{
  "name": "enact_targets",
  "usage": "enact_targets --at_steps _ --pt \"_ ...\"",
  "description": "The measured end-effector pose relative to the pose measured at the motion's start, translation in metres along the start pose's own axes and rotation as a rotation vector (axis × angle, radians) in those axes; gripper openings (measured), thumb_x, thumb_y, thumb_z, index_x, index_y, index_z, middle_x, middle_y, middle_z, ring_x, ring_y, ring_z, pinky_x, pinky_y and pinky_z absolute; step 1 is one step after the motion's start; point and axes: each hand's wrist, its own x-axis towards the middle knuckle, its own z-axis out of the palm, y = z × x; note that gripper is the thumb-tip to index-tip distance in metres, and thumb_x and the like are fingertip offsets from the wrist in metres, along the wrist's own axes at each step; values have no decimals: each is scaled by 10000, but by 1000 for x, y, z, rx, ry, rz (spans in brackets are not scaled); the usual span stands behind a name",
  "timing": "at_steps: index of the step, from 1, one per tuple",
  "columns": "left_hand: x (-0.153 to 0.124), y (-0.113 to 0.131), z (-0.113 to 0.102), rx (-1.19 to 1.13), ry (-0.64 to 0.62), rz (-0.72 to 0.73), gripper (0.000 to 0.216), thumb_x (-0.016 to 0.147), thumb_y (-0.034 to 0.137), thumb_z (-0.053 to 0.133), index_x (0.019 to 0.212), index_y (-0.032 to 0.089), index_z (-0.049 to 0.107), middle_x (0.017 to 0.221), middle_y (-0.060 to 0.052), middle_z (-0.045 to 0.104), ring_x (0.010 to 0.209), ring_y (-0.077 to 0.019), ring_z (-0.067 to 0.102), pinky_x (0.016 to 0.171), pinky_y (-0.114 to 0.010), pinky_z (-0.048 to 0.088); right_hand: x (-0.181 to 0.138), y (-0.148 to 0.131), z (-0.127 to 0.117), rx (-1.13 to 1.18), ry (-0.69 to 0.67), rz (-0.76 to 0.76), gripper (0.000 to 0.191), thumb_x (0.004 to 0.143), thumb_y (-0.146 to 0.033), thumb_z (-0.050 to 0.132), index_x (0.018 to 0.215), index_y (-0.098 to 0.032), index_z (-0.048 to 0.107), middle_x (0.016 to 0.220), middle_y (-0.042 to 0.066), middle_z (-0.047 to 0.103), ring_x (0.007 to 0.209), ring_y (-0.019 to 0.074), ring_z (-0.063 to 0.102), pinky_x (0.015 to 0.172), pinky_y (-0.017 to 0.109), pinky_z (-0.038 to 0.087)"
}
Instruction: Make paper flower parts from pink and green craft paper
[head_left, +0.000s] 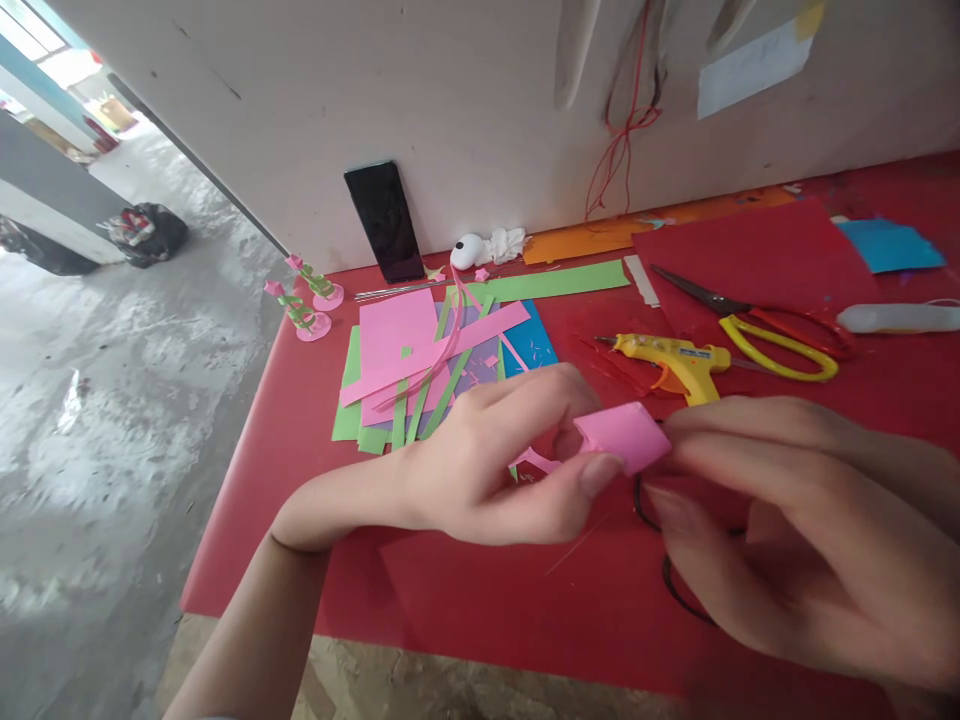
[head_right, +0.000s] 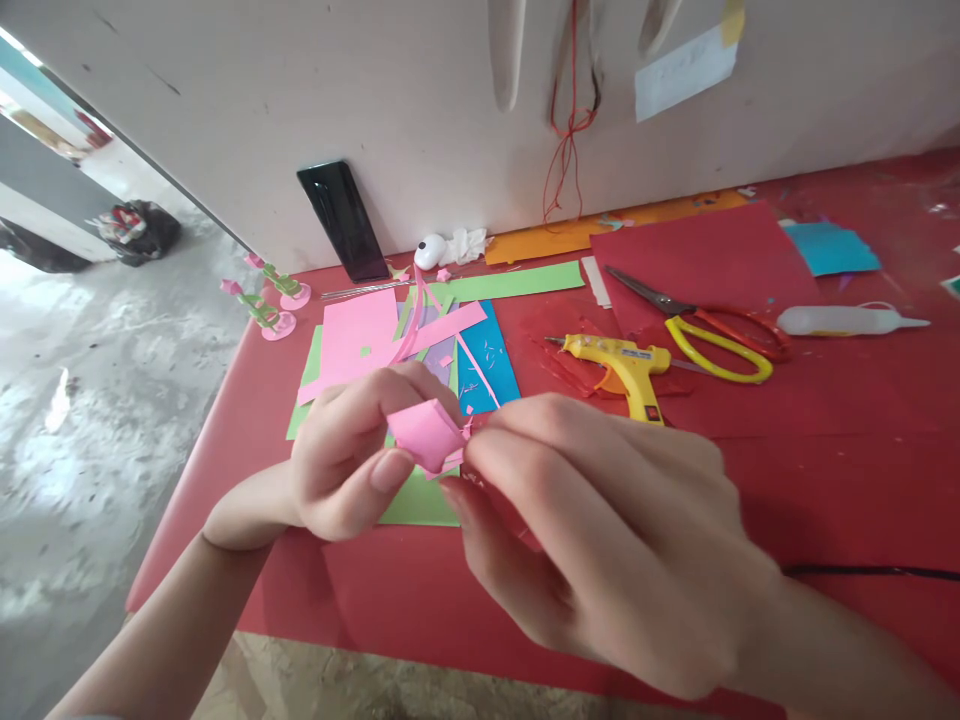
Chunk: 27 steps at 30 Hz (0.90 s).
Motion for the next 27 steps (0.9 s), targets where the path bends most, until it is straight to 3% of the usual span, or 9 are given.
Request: enact_targets --at_steps 2,5,10,15,22,27 --pt "0 5 -2 -94 -48 -124 233 934 276 421 726 171 427 597 -16 549 617 -110 548 540 -248 492 -1 2 -1 38 29 1 108 820 -149 593 900 -199 541 726 -6 654 628 87 607 556 217 468" --pt "2 8 -5 -139 -78 -185 270 924 278 462 681 173 408 571 0 526 594 -99 533 524 -234 460 -3 4 -3 16 -20 -8 90 852 -145 574 911 -202 538 690 -31 615 604 78 565 540 251 413" --pt "2 7 -8 82 -73 -75 258 951 298 440 729 167 439 599 9 519 573 -78 495 505 -206 427 -10 8 -7 -144 -142 -88 72 910 -169 511 977 -175 536 817 10 627 719 88 562 593 293 365" --pt "1 9 -13 343 -124 -32 296 977 312 361 735 164 445 624 5 491 528 -72 405 461 -206 364 -6 8 -5 -199 -169 -95 28 916 -193 514 893 -206 505 684 -33 560 616 101 496 544 321 332" --pt "1 8 -13 373 -151 -23 310 978 310 337 718 170 432 619 10 475 525 -76 369 458 -222 325 -4 8 -4 -209 -125 -175 60 900 -135 520 882 -189 502 662 -25 523 590 114 459 552 335 359" --pt "0 5 -12 450 -58 86 301 974 303 365 707 175 424 600 14 450 529 -84 359 449 -232 303 -6 8 -2 -204 -99 -166 69 882 -102 527 913 -161 544 633 -27 485 542 114 419 523 339 351"
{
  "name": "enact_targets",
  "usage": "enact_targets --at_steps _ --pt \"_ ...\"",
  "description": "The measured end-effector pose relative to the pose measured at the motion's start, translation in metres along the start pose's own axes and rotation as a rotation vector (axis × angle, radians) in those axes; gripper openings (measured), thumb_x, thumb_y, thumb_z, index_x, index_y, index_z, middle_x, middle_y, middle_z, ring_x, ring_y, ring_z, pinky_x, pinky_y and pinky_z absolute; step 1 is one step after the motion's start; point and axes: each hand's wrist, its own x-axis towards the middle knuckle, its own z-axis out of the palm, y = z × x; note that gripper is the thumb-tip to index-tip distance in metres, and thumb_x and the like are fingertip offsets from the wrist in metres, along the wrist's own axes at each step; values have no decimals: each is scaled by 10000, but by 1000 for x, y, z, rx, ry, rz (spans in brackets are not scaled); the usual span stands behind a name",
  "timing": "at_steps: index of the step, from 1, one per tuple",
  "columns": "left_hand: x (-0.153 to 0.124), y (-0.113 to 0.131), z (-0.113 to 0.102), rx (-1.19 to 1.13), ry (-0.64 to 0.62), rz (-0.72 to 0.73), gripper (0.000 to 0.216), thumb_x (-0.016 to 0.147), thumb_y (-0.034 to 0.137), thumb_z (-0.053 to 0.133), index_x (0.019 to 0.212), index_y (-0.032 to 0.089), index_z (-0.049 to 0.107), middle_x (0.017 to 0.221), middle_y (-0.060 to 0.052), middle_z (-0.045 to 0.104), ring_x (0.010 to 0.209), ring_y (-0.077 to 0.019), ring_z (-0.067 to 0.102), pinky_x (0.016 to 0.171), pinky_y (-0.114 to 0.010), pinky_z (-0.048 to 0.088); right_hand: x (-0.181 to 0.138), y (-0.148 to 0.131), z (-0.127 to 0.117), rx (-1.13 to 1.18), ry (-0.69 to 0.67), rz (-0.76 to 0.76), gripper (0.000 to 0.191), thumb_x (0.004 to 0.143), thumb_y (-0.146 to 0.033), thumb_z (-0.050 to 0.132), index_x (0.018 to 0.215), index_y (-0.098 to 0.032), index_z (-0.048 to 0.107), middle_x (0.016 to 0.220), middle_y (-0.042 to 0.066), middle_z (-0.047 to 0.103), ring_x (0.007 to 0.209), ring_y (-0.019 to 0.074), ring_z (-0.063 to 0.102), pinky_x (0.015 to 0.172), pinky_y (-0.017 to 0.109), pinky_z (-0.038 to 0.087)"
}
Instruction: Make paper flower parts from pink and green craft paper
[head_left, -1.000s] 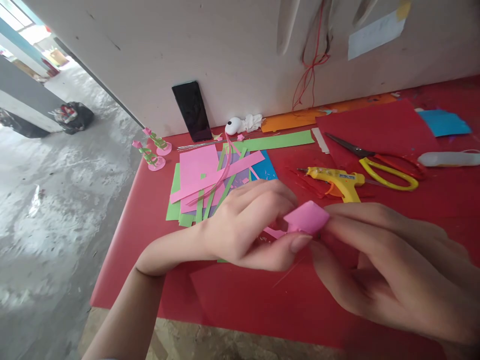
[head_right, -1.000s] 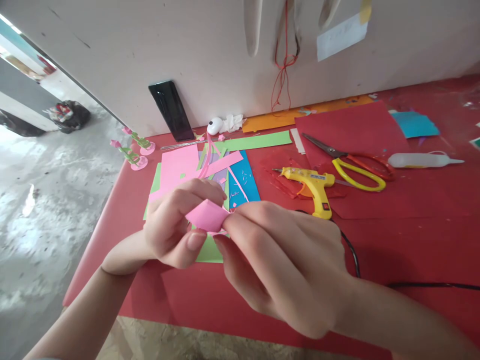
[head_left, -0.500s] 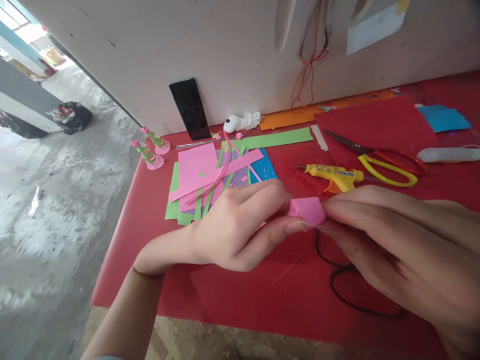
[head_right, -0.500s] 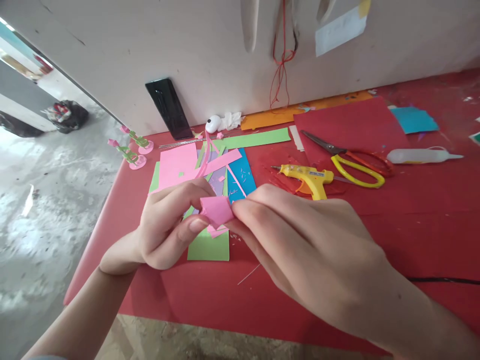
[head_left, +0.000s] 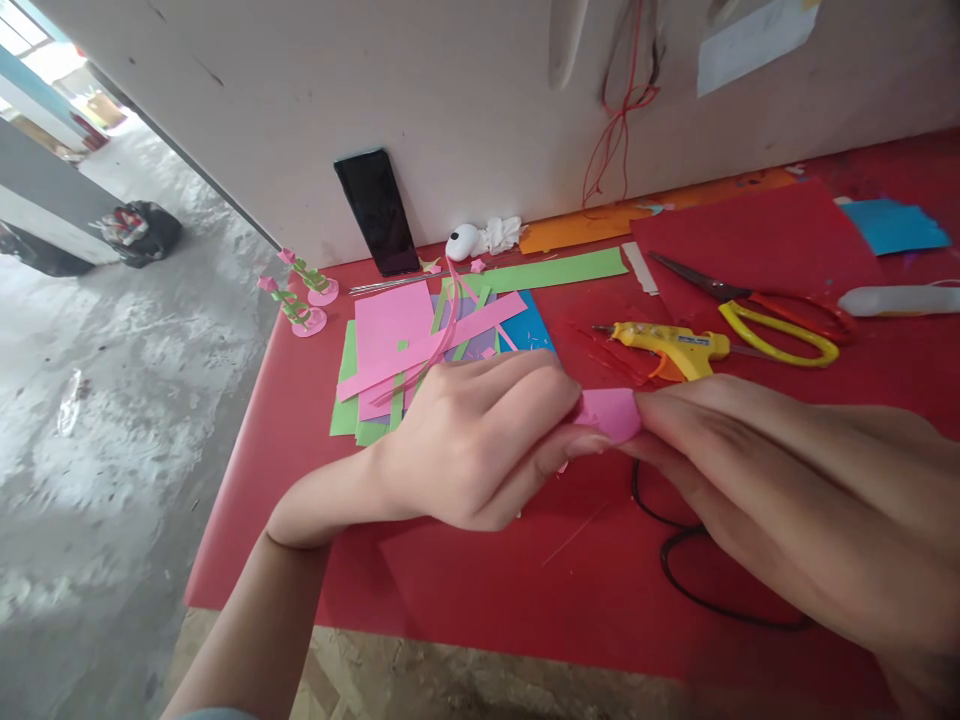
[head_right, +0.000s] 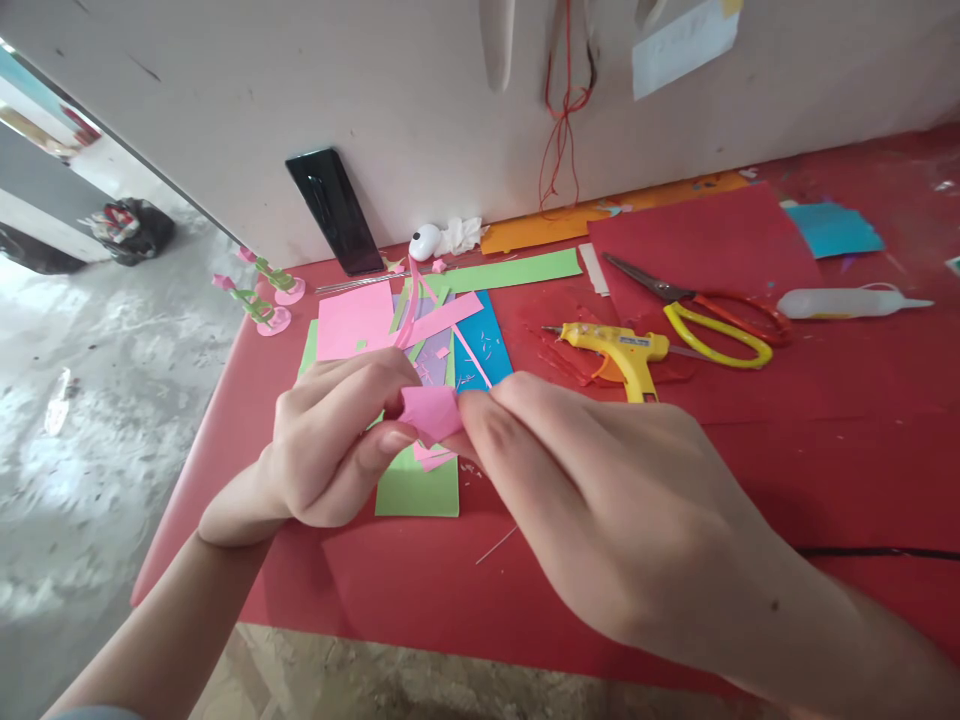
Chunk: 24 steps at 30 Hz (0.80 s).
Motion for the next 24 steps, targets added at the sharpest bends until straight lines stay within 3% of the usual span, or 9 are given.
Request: enact_targets --at_steps 6,10,16,19,24 --pt "3 -1 -6 135 13 93 245 921 233 495 693 180 421 586 24 443 535 -85 389 470 -233 308 3 -2 -3 118 20 24 84 874 -72 523 915 -140 550 654 -26 482 547 100 427 531 331 364" --pt "4 0 -8 251 -39 139 271 963 290 404 713 186 416 577 22 462 523 -95 394 458 -243 287 -3 -1 -6 55 -12 -1 95 865 -103 550 934 -166 569 689 -10 528 571 115 456 509 337 363" --pt "4 3 -13 352 -163 171 240 966 243 356 742 187 421 614 11 521 537 -108 416 431 -269 264 -21 2 -9 -32 -115 -10 264 817 -88 596 1059 -192 590 821 34 601 679 160 532 579 349 393" --pt "4 4 -13 354 -170 177 213 940 188 390 730 185 422 613 10 515 536 -109 401 427 -276 246 -26 -2 -8 -5 -94 44 117 873 -225 558 955 -245 638 775 27 605 661 160 548 558 324 416" --pt "3 3 -13 418 -120 213 196 862 94 489 698 182 429 579 28 466 516 -94 359 417 -265 220 -32 -15 -4 16 -24 174 316 901 -513 451 873 -278 660 685 41 572 653 178 553 500 304 426"
